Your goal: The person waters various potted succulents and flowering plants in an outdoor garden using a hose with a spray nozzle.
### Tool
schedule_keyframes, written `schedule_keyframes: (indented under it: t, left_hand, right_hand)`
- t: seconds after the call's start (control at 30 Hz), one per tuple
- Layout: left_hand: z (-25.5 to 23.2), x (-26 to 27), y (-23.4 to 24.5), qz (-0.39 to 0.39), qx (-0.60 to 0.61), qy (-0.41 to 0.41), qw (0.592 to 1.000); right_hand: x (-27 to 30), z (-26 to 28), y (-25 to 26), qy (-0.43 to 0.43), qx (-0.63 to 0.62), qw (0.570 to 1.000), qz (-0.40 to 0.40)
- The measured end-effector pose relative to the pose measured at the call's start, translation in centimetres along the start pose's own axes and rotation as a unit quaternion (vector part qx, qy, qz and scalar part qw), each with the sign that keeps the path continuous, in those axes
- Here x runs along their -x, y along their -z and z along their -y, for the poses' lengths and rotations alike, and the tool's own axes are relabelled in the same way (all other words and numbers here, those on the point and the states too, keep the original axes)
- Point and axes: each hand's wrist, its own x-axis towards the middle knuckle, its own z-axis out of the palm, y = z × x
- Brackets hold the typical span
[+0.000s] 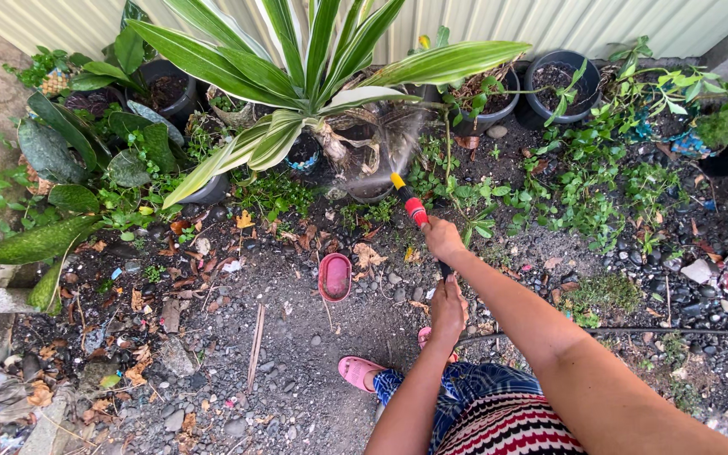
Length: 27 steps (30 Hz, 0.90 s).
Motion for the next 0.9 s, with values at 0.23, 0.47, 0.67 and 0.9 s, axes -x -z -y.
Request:
schedule_keyframes:
  t: [0.23, 0.47, 0.67, 0.9]
  left_hand:
    - [5.1, -1.8, 3.7, -0.050, 0.061, -0.026, 0.997]
    - [4.9, -0.8, 4.7, -0.068, 0.078, -0.015, 0.995]
    - [5.7, -1.8, 5.8, -0.034, -0.006, -0.038, 0.999]
    - [7.3, -2.3, 6.6, -0.067, 0.117, -0.041, 0.990]
  right_hand:
    - [2.7, 2.5, -2.7, -0.203, -0.384, 0.893, 0.121]
    - [3.3, 2.8, -4.2, -0.214, -0.473, 0.841, 0.154]
    - [3.1, 1.2, -3.8, -0.225, -0.466, 0.851, 0.089]
    - [3.8, 4.3, -5.3, -0.179, -0.487, 0.835, 0.186]
